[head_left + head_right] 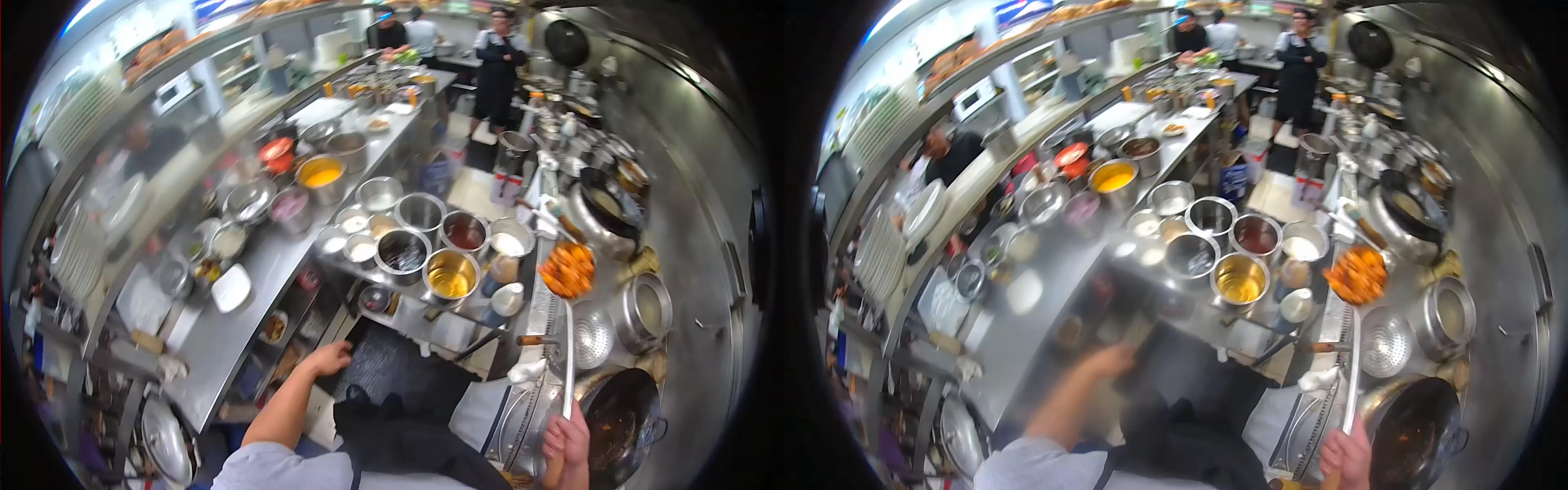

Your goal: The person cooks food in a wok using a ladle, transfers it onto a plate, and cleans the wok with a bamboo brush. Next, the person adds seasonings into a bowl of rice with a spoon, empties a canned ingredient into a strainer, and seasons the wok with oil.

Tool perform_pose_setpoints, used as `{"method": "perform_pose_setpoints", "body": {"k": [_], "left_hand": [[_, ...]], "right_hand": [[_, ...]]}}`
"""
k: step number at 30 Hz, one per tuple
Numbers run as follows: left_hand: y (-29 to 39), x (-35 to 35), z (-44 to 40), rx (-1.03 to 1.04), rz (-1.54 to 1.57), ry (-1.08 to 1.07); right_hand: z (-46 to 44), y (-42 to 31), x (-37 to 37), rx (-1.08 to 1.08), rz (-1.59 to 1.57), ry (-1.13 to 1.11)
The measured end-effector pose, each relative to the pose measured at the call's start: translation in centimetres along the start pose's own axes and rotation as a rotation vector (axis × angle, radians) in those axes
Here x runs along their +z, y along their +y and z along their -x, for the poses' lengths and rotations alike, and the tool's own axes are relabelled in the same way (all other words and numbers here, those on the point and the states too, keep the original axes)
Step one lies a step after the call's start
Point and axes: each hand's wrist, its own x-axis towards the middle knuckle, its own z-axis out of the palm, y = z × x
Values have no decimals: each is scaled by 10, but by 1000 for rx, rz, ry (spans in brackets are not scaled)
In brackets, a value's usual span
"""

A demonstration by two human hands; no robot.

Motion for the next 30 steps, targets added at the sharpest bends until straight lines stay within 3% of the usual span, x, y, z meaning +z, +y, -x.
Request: {"method": "perform_pose_setpoints", "body": {"k": [5,8,11,15,19,21,25,27,28,30], "left_hand": [[22,-28,46,105,135,179],[29,-61,89,-95,270,227],[3,-73,115,-155,437,314],[-71,-79,124,-184,484,364],[-131,-91,134,-232,521,420],[-157,-97,142,-213,591,519],[-204,-106,151,-284,778,555],[-221,-113,154,-344,1130,692],[-226,-118,154,-339,1141,707],[-233,-127,151,-341,1394,1000]], "right_hand": [[-112,56,121,372,-44,-540],[-159,107,207,670,-96,-692],[-205,167,282,933,-138,-795],[-238,239,370,952,173,-894],[-258,283,425,802,590,-1010],[-266,290,437,627,953,-982],[-301,303,434,503,1257,-994],[-310,303,433,472,1300,-1031],[-308,302,438,425,1363,-1030],[-308,300,444,413,1374,-1032]]}}
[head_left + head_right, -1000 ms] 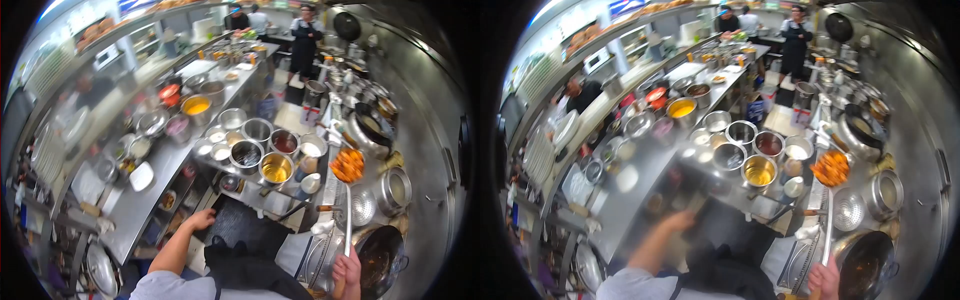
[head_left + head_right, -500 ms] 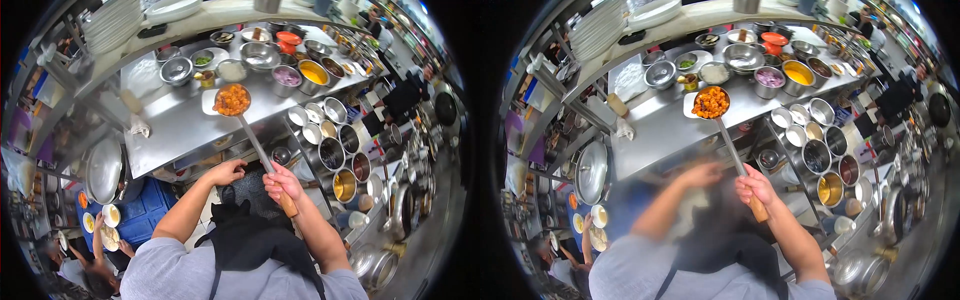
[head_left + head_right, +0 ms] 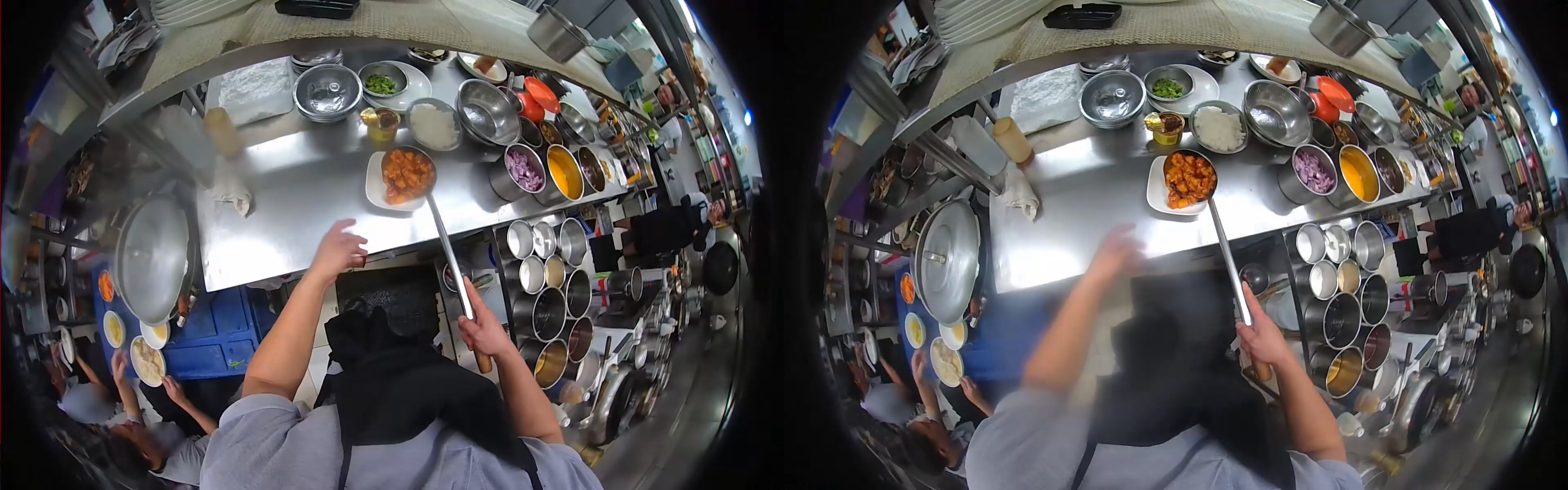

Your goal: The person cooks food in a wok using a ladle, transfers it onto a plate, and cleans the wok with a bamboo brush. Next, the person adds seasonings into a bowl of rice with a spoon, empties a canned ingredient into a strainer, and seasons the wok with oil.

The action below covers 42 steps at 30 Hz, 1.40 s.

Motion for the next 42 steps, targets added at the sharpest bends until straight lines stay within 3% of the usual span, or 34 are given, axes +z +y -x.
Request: {"method": "perform_pose_setpoints", "body": {"k": [2,5,7,9,11,13,15,16,17,19,21,24,26,30,31,33,37,42], "left_hand": [[-10,-3,-19,30,248,153],[-42,-6,-71,2,272,210],[-10,19,-75,-51,369,269],[-1,34,-92,-28,300,372],[-14,43,-96,-29,306,398],[-7,55,-100,-25,345,433],[-6,58,-109,-16,345,455],[-11,57,-111,-21,339,474],[-16,55,-114,-32,337,481],[-22,57,-119,-11,372,491],[-16,57,-123,8,403,480],[-21,54,-126,-23,289,488],[-29,53,-128,16,312,520],[-23,57,-123,15,340,508],[-25,57,-124,7,302,524],[-25,54,-125,-6,263,538],[-23,53,-122,0,299,485],[-19,55,-125,14,300,470]], "right_hand": [[-10,4,-12,-2,9,-30],[-10,9,-30,14,83,-20],[-26,27,-36,-239,455,102],[-31,25,-44,-292,536,122],[-21,2,-55,51,147,-88],[-22,5,-62,97,245,-67],[-31,24,-61,-297,679,113],[-33,24,-62,-388,643,125],[-30,20,-74,-54,390,-30],[-23,5,-86,78,204,-114],[-24,13,-86,-187,634,45],[-28,14,-82,-105,716,44],[-34,33,-81,-316,634,74],[-24,16,-74,-85,689,30],[-26,19,-73,-87,694,31],[-32,30,-68,-332,782,125],[-37,41,-44,-197,713,142],[-45,45,-23,-268,775,277]]}}
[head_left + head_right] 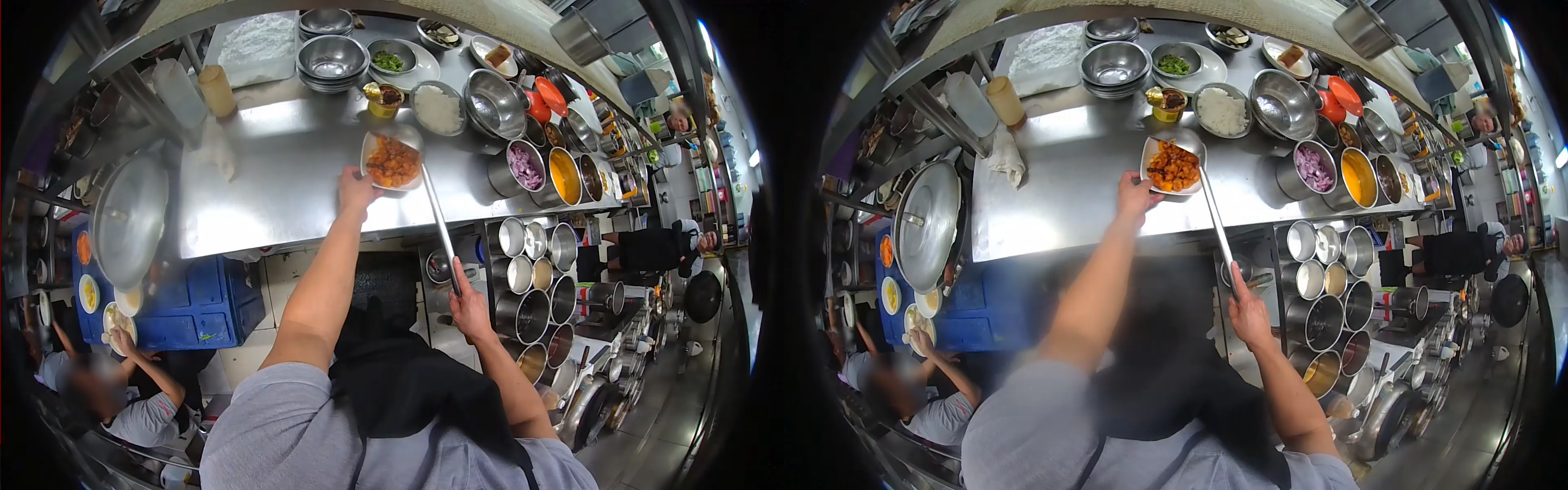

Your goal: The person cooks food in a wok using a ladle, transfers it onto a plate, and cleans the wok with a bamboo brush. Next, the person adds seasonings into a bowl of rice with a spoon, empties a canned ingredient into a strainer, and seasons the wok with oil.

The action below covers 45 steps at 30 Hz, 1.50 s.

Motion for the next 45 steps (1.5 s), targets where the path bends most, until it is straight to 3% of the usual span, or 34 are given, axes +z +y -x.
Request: {"method": "perform_pose_setpoints", "body": {"k": [3,15,21,23,24,31,33,35,41,43,45], "left_hand": [[0,-2,0,0,74,-3],[-1,0,-3,-2,136,-44],[4,6,0,-9,144,-30],[1,6,-2,-10,125,-20],[1,6,-3,-6,119,-23],[-8,5,-8,0,126,-37],[-6,4,-4,3,129,-45],[-5,-2,5,19,153,-110],[-32,-27,33,12,58,-268],[-35,-15,69,-202,351,-329],[-61,-8,92,-287,296,-512]], "right_hand": [[0,-15,4,3,31,48],[6,-34,-16,182,-353,-70],[9,-37,-6,169,-314,-24],[9,-40,-3,54,-301,25],[11,-55,-13,149,-448,-53],[21,-62,-17,144,-451,-1],[17,-52,-10,187,-496,-93],[18,-38,0,-2,-343,42],[32,-47,-8,-24,-354,80],[29,-37,-6,-55,-285,74],[26,-35,-5,-86,-215,72]]}}
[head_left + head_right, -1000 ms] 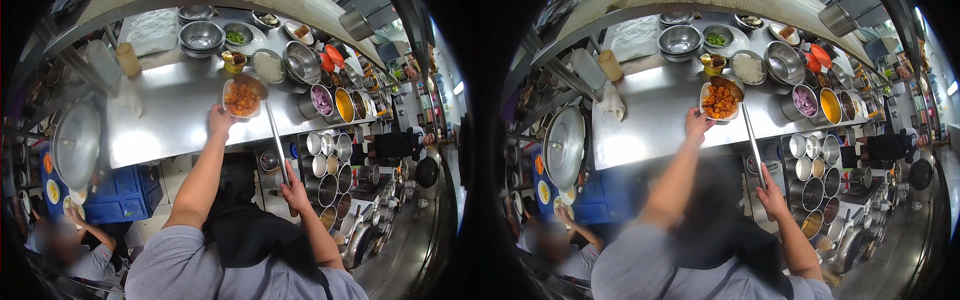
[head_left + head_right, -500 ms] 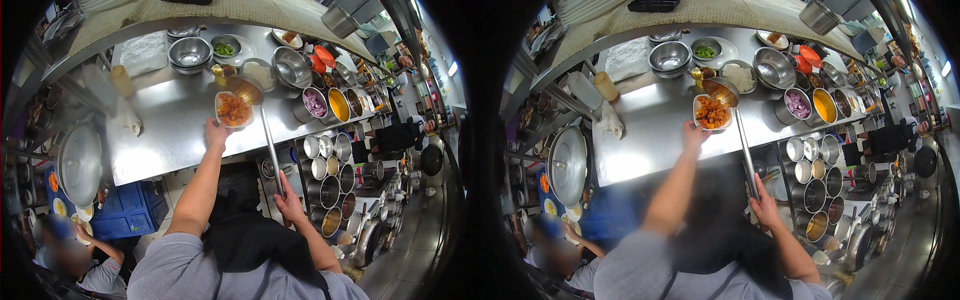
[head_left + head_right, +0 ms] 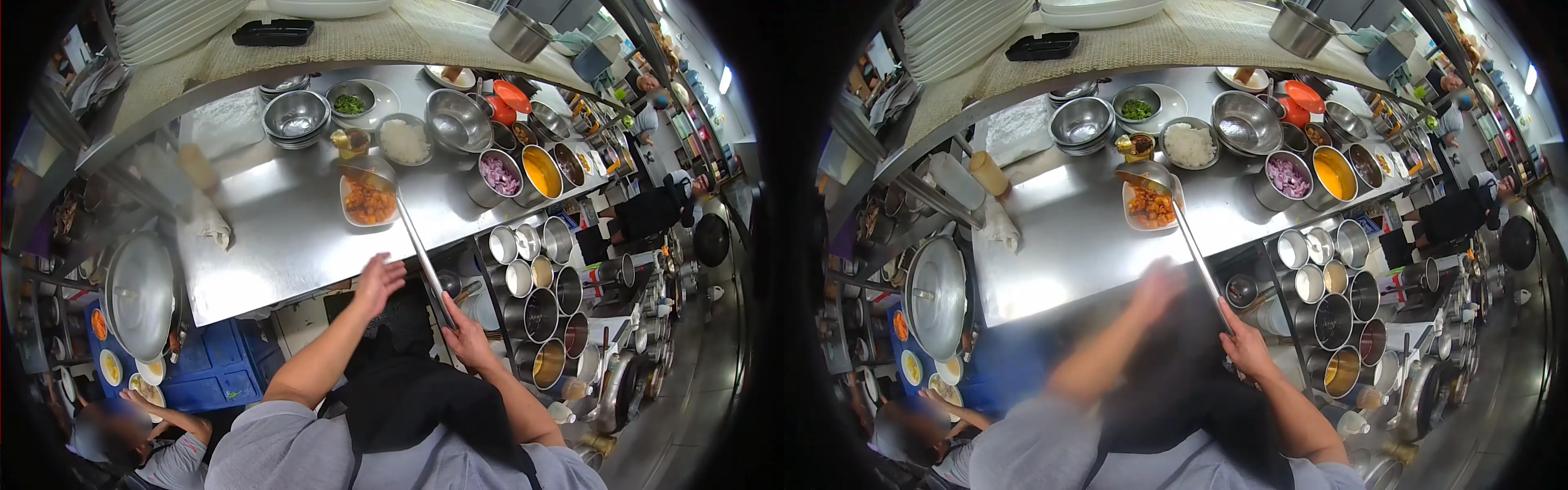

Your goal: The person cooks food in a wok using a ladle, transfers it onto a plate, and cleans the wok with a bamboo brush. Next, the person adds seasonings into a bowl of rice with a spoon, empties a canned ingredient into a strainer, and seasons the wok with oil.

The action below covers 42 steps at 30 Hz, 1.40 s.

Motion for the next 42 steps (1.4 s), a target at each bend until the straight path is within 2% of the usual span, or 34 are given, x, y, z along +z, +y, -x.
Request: {"method": "perform_pose_setpoints", "body": {"k": [3,6,7,10,12,14,17,18,20,22,23,24,26,28,30,31,33,34,35,36,37,38,39,40,42], "left_hand": [[-24,21,29,-144,-37,-127],[-41,25,39,-195,-7,-170],[-41,26,41,-210,-18,-170],[-39,17,32,-235,-83,-247],[-2,38,46,-244,-238,-249],[28,55,47,-273,-184,-370],[67,128,56,-211,-145,-641],[63,132,30,-232,-104,-847],[89,217,74,-112,-200,-985],[100,285,128,71,-352,-1224],[101,316,155,159,-405,-1394],[101,349,194,129,-382,-1544],[95,415,259,307,-576,-2017],[45,457,322,480,-211,-2366],[-19,462,395,457,136,-2359],[-53,464,432,452,305,-2351],[-104,451,487,354,542,-2261],[-120,450,503,200,459,-2436],[-138,446,520,50,371,-2602],[-158,440,539,-23,398,-2633],[-178,436,558,-133,443,-2653],[-200,437,577,-218,513,-2664],[-218,444,595,-261,561,-2671],[-237,454,615,-272,747,-2725],[-263,466,640,-301,951,-2730]], "right_hand": [[4,-8,-3,39,-60,29],[6,-14,-9,-74,5,183],[8,-14,-13,107,-89,31],[18,-8,-23,358,-838,-203],[26,-4,-24,252,-1165,-185],[47,17,-19,190,-1425,-219],[111,27,-23,211,-1545,-129],[140,29,-22,222,-1574,-77],[204,12,-29,296,-1656,108],[268,-7,-36,349,-1629,339],[302,-12,-37,374,-1573,477],[333,-21,-38,401,-1515,619],[394,-50,-39,352,-1450,946],[453,-58,-13,172,-1333,1323],[500,-88,24,36,-1381,1701],[526,-103,50,48,-1384,1803],[566,-125,101,527,-1223,2052],[583,-131,129,794,-1053,2123],[598,-141,157,1146,-916,2091],[612,-153,184,1495,-772,2005],[623,-155,232,1521,-800,2051],[635,-147,284,1755,-381,1888],[644,-153,295,1872,-181,1777],[650,-163,291,1992,21,1658],[657,-188,264,2022,-642,1717]]}}
